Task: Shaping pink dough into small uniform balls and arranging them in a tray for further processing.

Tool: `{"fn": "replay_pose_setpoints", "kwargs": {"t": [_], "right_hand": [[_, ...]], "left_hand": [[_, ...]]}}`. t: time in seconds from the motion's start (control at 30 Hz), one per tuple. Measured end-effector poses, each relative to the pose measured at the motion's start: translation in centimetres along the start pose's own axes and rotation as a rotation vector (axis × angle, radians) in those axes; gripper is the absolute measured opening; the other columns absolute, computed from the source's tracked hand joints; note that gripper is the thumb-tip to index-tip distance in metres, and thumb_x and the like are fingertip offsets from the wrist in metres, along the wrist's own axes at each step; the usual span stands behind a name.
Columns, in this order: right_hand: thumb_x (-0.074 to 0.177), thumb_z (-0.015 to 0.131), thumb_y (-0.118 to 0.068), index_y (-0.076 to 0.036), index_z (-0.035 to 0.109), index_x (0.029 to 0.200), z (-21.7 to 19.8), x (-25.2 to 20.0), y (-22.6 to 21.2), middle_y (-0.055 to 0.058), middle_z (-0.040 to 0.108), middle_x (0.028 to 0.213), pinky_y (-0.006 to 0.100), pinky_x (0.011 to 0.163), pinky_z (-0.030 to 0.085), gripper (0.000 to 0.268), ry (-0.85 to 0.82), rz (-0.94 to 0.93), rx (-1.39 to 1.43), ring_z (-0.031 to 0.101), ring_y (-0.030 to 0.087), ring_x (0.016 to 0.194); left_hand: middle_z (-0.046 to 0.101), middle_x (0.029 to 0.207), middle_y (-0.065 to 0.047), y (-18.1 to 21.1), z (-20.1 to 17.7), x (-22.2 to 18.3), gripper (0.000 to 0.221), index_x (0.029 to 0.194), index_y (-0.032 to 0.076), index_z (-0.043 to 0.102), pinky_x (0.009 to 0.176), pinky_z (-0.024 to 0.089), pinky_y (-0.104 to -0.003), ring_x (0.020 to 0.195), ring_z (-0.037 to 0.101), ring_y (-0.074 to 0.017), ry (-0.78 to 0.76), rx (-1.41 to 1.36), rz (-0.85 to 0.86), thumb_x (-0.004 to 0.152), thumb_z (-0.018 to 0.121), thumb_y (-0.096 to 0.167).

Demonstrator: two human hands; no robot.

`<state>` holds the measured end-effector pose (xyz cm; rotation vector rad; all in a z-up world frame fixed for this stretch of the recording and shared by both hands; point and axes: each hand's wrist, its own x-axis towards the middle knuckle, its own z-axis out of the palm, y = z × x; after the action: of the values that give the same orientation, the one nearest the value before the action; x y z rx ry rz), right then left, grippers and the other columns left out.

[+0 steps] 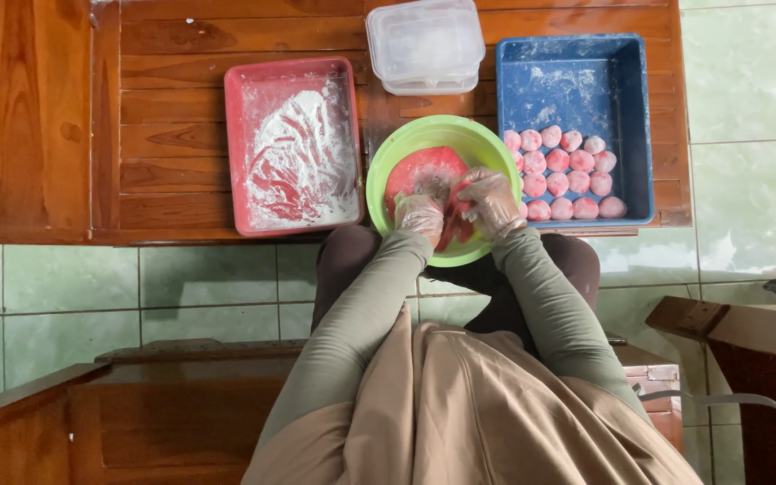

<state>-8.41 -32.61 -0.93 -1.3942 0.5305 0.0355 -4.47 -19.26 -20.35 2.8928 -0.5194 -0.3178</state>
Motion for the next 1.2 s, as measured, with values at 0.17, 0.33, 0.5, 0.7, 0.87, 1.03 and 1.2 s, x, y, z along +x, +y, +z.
{"fn": "replay_pose_setpoints", "kwargs": {"t": [0.17,0.33,0.5,0.7,0.87,1.03,1.2], "right_hand": [[0.072,0.064,0.01,-0.002,0.059,0.078,-0.6,-0.6,-1.1,0.014,0.051,0.054,0.019,0.029,0.039,0.014,-0.035,-0.048,0.51,0.052,0.018,0.032],[0.079,0.068,0.012,0.002,0.059,0.085,-0.5,-2.0,-4.1,0.016,0.057,0.065,0.03,0.041,0.052,0.015,-0.09,-0.101,0.54,0.062,0.026,0.046],[0.084,0.067,0.009,0.009,0.067,0.101,0.3,-3.9,-7.2,0.022,0.067,0.081,0.041,0.069,0.069,0.017,-0.165,-0.068,0.407,0.075,0.031,0.069],[0.086,0.061,-0.026,-0.028,0.074,0.105,0.4,-2.1,-5.3,0.0,0.071,0.065,0.036,0.071,0.059,0.023,-0.083,-0.118,-0.794,0.075,0.02,0.071],[0.086,0.073,-0.044,-0.033,0.068,0.109,3.1,-5.6,-7.0,0.001,0.074,0.088,0.043,0.085,0.06,0.026,-0.05,-0.259,-1.029,0.074,0.028,0.088],[0.085,0.083,-0.033,-0.023,0.068,0.134,0.9,-8.0,-7.7,0.01,0.076,0.111,0.045,0.088,0.06,0.052,0.096,-0.403,-0.782,0.073,0.029,0.099],[0.094,0.067,-0.04,-0.026,0.072,0.126,-9.0,-2.1,-8.5,0.011,0.075,0.106,0.051,0.092,0.055,0.035,0.361,-0.219,-0.789,0.069,0.035,0.106]], "left_hand": [[0.076,0.116,-0.003,-0.1,-3.3,-0.9,0.058,0.112,0.017,0.074,0.122,0.022,-0.046,0.122,0.065,-0.0256,-0.14,-0.154,0.032,0.1,0.038,0.061],[0.075,0.116,0.003,2.4,-16.6,-6.0,0.041,0.116,0.026,0.068,0.115,0.035,-0.041,0.124,0.063,-0.0173,-0.035,0.006,0.11,0.095,0.045,0.053],[0.073,0.107,-0.004,3.5,-22.8,-7.1,0.046,0.118,0.032,0.064,0.086,0.062,-0.045,0.103,0.074,-0.0293,-0.112,-0.276,0.028,0.093,0.042,0.064],[0.051,0.145,-0.02,6.7,-28.0,-8.6,0.054,0.148,0.012,0.049,0.09,0.062,-0.056,0.099,0.067,-0.0403,-0.209,-1.945,-0.548,0.102,0.058,0.039],[0.074,0.105,-0.013,4.5,-21.2,-6.2,0.037,0.11,0.014,0.076,0.08,0.065,-0.041,0.097,0.073,-0.0291,-0.116,-1.392,-0.324,0.088,0.079,0.044],[0.073,0.094,-0.014,3.6,-22.4,-6.3,0.032,0.1,0.01,0.074,0.072,0.066,-0.036,0.083,0.075,-0.0273,-0.001,-1.528,-0.43,0.084,0.081,0.037],[0.073,0.098,-0.021,3.9,-23.1,-6.9,0.031,0.11,0.004,0.075,0.073,0.066,-0.036,0.082,0.075,-0.0267,0.093,-1.64,-0.4,0.09,0.076,0.026]]}}
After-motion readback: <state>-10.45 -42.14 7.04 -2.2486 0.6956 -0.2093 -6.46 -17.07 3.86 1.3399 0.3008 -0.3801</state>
